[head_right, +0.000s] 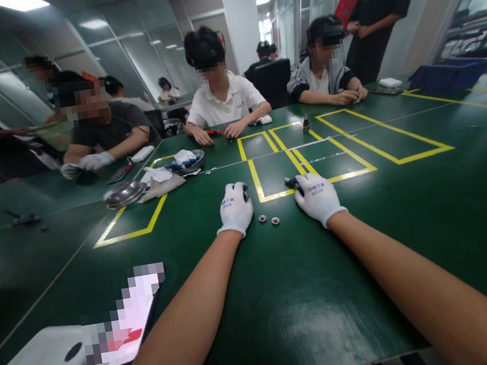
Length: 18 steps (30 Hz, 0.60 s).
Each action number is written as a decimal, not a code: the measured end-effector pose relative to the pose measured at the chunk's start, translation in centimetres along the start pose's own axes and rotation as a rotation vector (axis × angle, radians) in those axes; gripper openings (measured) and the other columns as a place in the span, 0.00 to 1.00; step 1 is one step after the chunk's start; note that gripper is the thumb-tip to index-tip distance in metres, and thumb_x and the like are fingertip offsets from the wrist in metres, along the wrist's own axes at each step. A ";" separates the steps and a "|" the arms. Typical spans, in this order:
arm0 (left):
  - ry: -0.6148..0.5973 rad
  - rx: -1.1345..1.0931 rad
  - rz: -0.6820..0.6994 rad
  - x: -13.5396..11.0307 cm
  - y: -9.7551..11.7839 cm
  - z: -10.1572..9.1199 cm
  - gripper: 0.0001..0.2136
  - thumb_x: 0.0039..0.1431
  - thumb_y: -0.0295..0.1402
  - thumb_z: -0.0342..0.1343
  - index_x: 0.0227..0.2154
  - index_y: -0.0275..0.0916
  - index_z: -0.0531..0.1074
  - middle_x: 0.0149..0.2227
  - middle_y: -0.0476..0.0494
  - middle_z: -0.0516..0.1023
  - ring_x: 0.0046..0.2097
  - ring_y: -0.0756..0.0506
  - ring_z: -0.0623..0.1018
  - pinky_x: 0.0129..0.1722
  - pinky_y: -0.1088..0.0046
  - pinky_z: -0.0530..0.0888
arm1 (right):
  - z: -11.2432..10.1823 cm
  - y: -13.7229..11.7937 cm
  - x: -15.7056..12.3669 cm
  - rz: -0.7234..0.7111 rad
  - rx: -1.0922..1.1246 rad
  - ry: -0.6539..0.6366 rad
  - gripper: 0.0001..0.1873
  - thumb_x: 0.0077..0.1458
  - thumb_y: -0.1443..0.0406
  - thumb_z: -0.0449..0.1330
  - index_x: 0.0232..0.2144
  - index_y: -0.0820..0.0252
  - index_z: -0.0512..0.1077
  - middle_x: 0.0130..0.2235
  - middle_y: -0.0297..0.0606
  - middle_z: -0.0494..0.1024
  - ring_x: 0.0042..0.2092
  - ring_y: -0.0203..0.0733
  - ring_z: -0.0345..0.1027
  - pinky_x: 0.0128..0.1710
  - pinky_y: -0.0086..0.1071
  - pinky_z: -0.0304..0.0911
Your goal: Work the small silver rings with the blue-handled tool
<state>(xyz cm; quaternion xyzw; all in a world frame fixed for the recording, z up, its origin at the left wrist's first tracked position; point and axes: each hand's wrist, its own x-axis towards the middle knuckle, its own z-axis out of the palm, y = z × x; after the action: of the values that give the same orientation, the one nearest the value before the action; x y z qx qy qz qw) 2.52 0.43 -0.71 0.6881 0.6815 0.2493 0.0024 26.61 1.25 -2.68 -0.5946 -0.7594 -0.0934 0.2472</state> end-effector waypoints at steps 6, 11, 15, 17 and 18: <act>-0.038 0.193 -0.020 -0.1 -0.1 -0.3 0.09 0.66 0.36 0.54 0.46 0.43 0.71 0.48 0.38 0.75 0.51 0.38 0.76 0.48 0.63 0.75 | 1.1 -1.6 0.6 -0.015 0.074 -0.012 0.21 0.61 0.60 0.57 0.54 0.62 0.73 0.51 0.50 0.77 0.49 0.55 0.71 0.50 0.43 0.67; -0.132 0.256 -0.060 1.3 0.3 -0.9 0.11 0.66 0.36 0.53 0.47 0.40 0.74 0.47 0.33 0.79 0.50 0.36 0.79 0.48 0.59 0.76 | 0.9 -0.8 0.2 -0.032 0.124 -0.033 0.25 0.61 0.59 0.57 0.57 0.63 0.73 0.53 0.51 0.76 0.53 0.57 0.71 0.54 0.45 0.67; -0.274 0.284 -0.119 4.0 -0.8 -2.8 0.10 0.63 0.35 0.56 0.42 0.38 0.79 0.46 0.23 0.81 0.49 0.33 0.82 0.46 0.56 0.76 | 0.6 -0.5 0.0 -0.064 0.184 -0.059 0.25 0.61 0.59 0.56 0.58 0.62 0.72 0.55 0.52 0.76 0.55 0.58 0.70 0.56 0.47 0.67; -0.306 0.339 -0.163 5.3 -2.7 -4.1 0.10 0.62 0.34 0.58 0.40 0.36 0.80 0.47 0.20 0.81 0.50 0.31 0.82 0.46 0.56 0.76 | 0.4 -0.5 -0.1 -0.064 0.203 -0.063 0.25 0.61 0.59 0.56 0.58 0.60 0.71 0.55 0.51 0.76 0.55 0.58 0.71 0.56 0.47 0.67; -0.308 0.362 -0.185 5.9 -4.0 -4.9 0.10 0.61 0.34 0.58 0.40 0.35 0.80 0.47 0.19 0.80 0.50 0.30 0.81 0.46 0.55 0.76 | 0.3 -0.5 -0.1 -0.060 0.207 -0.064 0.24 0.61 0.59 0.56 0.58 0.60 0.72 0.54 0.51 0.76 0.54 0.58 0.71 0.56 0.47 0.68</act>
<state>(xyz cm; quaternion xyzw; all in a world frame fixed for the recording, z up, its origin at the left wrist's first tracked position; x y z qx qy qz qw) -3.27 4.56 4.19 0.6420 0.7666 0.0142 0.0060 26.08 1.14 -2.87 -0.5456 -0.7899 -0.0028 0.2800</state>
